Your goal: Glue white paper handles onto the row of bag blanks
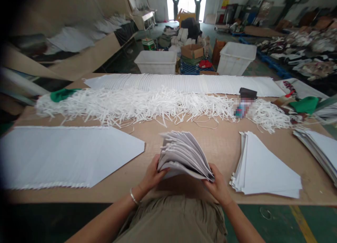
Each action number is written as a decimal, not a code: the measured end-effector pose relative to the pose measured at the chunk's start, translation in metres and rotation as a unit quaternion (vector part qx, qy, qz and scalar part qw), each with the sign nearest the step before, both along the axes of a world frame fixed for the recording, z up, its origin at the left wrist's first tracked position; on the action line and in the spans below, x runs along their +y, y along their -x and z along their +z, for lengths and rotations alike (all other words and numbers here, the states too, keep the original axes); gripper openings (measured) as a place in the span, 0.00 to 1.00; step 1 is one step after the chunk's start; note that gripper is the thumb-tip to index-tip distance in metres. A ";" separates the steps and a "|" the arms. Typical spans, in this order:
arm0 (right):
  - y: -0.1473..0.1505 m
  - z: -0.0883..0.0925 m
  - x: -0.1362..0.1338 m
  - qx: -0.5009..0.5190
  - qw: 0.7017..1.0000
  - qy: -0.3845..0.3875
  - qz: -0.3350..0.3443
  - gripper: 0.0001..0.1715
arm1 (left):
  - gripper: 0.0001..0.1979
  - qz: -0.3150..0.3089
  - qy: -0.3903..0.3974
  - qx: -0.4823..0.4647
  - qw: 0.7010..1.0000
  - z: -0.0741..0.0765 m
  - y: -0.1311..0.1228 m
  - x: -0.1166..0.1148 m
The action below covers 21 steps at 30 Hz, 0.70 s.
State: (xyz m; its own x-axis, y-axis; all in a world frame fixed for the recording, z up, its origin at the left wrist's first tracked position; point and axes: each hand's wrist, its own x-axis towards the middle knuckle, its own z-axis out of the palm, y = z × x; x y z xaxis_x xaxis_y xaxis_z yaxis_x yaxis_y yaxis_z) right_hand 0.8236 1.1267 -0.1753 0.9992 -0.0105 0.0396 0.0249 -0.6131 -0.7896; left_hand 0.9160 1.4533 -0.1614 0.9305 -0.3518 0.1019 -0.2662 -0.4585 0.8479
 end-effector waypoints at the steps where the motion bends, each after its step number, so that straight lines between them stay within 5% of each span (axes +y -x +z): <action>1: 0.005 0.001 -0.001 0.007 1.000 -0.001 0.011 0.32 | 0.25 -0.028 0.005 -0.016 0.999 0.004 0.001 0.007; 6: 0.019 -0.009 0.005 -0.010 0.999 0.023 0.037 0.50 | 0.37 -0.115 -0.031 -0.052 0.992 0.003 0.006 0.016; 11: 0.000 -0.016 0.036 -0.078 0.997 0.017 -0.004 0.39 | 0.25 -0.131 -0.027 -0.058 0.989 0.000 -0.005 -0.014; 15: -0.012 0.004 0.049 -0.089 0.994 -0.021 -0.054 0.34 | 0.14 -0.087 -0.006 -0.051 0.995 0.017 -0.013 -0.023; 18: -0.003 0.014 0.043 -0.075 0.997 -0.025 -0.019 0.45 | 0.22 -0.093 0.002 -0.040 0.995 0.023 -0.003 -0.006; 21: 0.010 0.000 0.033 -0.049 0.998 0.009 0.036 0.54 | 0.34 -0.111 -0.037 -0.023 0.993 0.008 0.009 0.013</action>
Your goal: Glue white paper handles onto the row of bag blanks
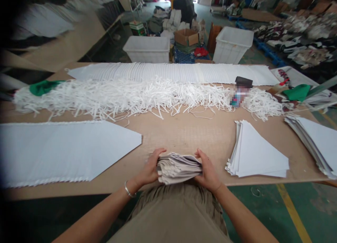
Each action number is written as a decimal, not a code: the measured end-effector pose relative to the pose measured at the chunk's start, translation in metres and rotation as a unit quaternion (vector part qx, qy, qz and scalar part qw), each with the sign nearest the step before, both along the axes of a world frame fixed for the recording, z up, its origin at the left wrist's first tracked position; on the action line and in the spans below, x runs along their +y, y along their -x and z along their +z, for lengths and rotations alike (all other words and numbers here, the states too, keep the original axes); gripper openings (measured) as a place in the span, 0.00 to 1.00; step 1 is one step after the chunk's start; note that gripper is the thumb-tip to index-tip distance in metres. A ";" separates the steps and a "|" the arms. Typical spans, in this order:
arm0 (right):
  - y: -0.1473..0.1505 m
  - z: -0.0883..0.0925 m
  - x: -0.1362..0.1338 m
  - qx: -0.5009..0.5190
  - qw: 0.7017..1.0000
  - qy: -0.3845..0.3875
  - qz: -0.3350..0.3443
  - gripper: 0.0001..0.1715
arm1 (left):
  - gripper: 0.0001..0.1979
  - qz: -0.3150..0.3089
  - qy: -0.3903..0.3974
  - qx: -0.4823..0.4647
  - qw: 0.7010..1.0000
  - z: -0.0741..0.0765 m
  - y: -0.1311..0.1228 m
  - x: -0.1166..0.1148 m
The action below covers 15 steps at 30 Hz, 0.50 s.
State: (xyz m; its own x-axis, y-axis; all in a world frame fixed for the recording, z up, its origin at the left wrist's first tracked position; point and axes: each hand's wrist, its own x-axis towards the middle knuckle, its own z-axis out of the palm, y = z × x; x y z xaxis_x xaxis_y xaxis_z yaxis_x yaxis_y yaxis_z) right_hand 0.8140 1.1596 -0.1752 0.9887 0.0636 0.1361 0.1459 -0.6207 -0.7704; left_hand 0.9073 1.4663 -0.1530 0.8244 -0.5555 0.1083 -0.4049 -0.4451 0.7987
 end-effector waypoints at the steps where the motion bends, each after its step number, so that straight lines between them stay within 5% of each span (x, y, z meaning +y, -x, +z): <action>1: 0.002 -0.008 -0.001 0.006 1.000 0.008 0.005 0.53 | 0.35 0.004 -0.015 0.005 1.000 -0.007 0.002 0.002; 4: -0.004 -0.025 0.004 0.015 0.999 0.002 -0.028 0.37 | 0.23 0.042 -0.018 0.026 0.999 -0.022 -0.001 -0.005; 7: -0.013 -0.011 0.012 0.019 0.998 -0.020 -0.048 0.22 | 0.17 0.090 0.018 0.031 0.995 -0.014 -0.006 -0.015; 11: -0.012 0.016 0.004 0.008 0.999 -0.043 0.001 0.39 | 0.25 0.086 0.053 0.007 0.995 0.008 0.005 -0.003; 13: -0.010 0.012 -0.002 0.011 0.999 -0.029 0.027 0.48 | 0.31 0.071 0.033 -0.009 0.997 0.008 0.012 0.003; 15: -0.012 -0.001 -0.001 0.017 0.999 -0.014 0.038 0.47 | 0.30 0.049 0.021 -0.002 0.999 0.001 0.015 0.001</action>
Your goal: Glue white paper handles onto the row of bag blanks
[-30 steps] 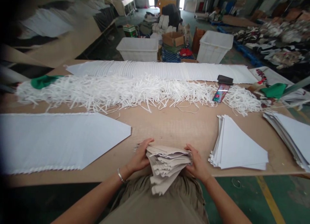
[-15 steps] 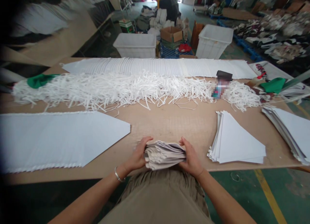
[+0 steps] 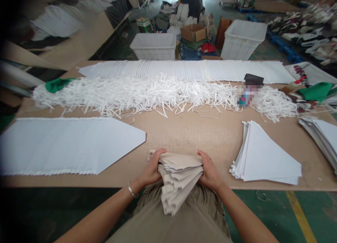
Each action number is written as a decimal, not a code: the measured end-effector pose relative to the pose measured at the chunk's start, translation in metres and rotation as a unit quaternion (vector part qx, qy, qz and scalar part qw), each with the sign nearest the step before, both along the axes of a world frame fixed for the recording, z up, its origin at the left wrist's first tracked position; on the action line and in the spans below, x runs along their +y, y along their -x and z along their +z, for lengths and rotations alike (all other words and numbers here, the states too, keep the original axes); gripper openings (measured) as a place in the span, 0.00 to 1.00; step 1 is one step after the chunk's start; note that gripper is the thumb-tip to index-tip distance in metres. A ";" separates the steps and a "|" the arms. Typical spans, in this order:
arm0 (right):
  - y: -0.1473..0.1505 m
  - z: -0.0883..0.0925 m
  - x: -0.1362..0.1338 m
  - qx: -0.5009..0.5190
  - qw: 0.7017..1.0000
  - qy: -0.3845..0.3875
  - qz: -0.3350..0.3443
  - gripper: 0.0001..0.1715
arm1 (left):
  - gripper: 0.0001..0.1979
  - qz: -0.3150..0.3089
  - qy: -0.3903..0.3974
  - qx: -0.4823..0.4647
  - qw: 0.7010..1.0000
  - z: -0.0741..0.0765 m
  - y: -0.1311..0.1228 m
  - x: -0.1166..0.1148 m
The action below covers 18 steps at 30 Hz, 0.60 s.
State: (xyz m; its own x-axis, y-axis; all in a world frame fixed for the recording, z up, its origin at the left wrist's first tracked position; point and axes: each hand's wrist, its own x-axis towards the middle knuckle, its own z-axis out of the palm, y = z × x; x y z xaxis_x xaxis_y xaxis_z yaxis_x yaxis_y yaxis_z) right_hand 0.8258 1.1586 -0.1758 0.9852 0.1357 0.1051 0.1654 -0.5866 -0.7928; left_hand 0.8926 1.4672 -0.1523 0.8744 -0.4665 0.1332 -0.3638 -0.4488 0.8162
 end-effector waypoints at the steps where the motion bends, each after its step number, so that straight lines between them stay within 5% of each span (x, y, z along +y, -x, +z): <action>1: -0.003 -0.006 0.003 -0.001 1.000 0.001 -0.005 0.43 | 0.27 -0.006 0.006 0.014 1.000 -0.004 -0.001 -0.004; 6: -0.015 0.003 0.021 -0.014 0.999 -0.032 -0.023 0.27 | 0.16 0.057 0.046 0.057 0.996 -0.001 -0.009 -0.022; 9: -0.008 0.016 0.011 -0.019 0.999 -0.040 0.016 0.39 | 0.23 0.051 0.041 0.019 0.998 0.009 0.002 -0.006; 13: 0.006 -0.004 -0.005 -0.012 1.000 0.008 0.026 0.47 | 0.36 0.026 -0.014 -0.035 0.999 -0.004 0.020 0.009; 16: 0.003 -0.016 0.004 -0.034 0.999 0.004 0.010 0.34 | 0.23 0.043 0.010 -0.025 0.999 -0.023 0.018 -0.003; 18: -0.002 -0.008 0.013 -0.051 0.999 -0.012 0.010 0.26 | 0.13 0.078 0.024 -0.012 0.997 -0.025 0.010 -0.010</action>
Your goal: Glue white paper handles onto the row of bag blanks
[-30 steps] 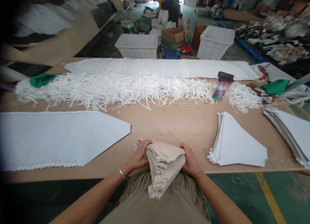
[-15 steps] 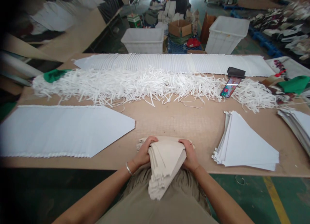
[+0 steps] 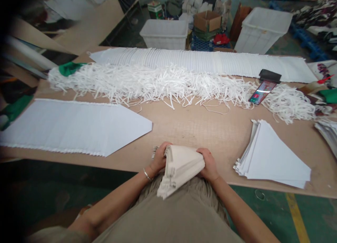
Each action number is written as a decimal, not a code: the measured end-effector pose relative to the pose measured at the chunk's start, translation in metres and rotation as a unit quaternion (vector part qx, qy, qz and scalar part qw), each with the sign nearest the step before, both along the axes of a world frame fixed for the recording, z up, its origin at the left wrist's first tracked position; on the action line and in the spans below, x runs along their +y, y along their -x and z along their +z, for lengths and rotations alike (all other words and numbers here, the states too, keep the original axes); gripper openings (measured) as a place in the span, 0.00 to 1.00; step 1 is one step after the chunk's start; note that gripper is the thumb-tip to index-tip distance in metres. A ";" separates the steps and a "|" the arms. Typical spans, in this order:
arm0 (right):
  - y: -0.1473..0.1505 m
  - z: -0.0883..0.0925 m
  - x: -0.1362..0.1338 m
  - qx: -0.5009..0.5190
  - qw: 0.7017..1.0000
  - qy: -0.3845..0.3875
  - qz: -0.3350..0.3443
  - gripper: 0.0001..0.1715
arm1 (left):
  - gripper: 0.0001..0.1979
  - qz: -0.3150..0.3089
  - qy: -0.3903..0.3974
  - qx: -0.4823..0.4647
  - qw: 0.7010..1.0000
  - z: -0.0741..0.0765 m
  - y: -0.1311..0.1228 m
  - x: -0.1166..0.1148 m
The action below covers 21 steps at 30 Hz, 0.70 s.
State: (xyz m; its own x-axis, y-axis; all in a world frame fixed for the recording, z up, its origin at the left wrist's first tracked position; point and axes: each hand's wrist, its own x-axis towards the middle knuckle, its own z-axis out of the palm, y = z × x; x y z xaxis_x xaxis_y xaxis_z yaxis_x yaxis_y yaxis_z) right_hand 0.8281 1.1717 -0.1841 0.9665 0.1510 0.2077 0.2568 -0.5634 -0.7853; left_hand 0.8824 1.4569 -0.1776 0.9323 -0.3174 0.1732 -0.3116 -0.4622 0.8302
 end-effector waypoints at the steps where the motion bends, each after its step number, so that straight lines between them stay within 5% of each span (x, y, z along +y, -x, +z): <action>1: -0.002 0.007 0.003 -0.004 1.000 -0.004 0.002 0.25 | 0.12 0.006 0.000 0.002 1.000 0.003 -0.003 -0.001; 4: 0.001 0.027 0.005 -0.003 1.000 -0.002 0.008 0.36 | 0.22 -0.035 -0.017 -0.018 0.999 0.023 -0.004 0.008; 7: 0.009 0.029 0.006 0.008 1.000 0.015 0.016 0.46 | 0.35 -0.072 -0.032 -0.056 0.995 0.037 0.003 0.014; 13: 0.000 0.036 0.033 -0.033 0.997 -0.002 -0.064 0.33 | 0.17 -0.022 -0.035 -0.089 0.995 0.042 0.005 -0.009; 17: -0.007 0.058 0.033 -0.041 0.999 -0.008 0.000 0.47 | 0.25 -0.033 -0.008 -0.119 0.992 0.060 0.010 -0.006; 21: -0.007 0.055 0.028 0.000 0.999 0.017 0.032 0.52 | 0.32 -0.069 -0.022 -0.125 0.990 0.065 0.019 -0.009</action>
State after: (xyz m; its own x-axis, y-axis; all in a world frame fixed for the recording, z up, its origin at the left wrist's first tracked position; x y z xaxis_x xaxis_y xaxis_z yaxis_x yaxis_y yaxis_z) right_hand 0.8353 1.1999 -0.1287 0.9546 0.2186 0.2021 0.2932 -0.5723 -0.7658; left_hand 0.8638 1.4476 -0.1123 0.8095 -0.4510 0.3760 -0.5673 -0.4355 0.6989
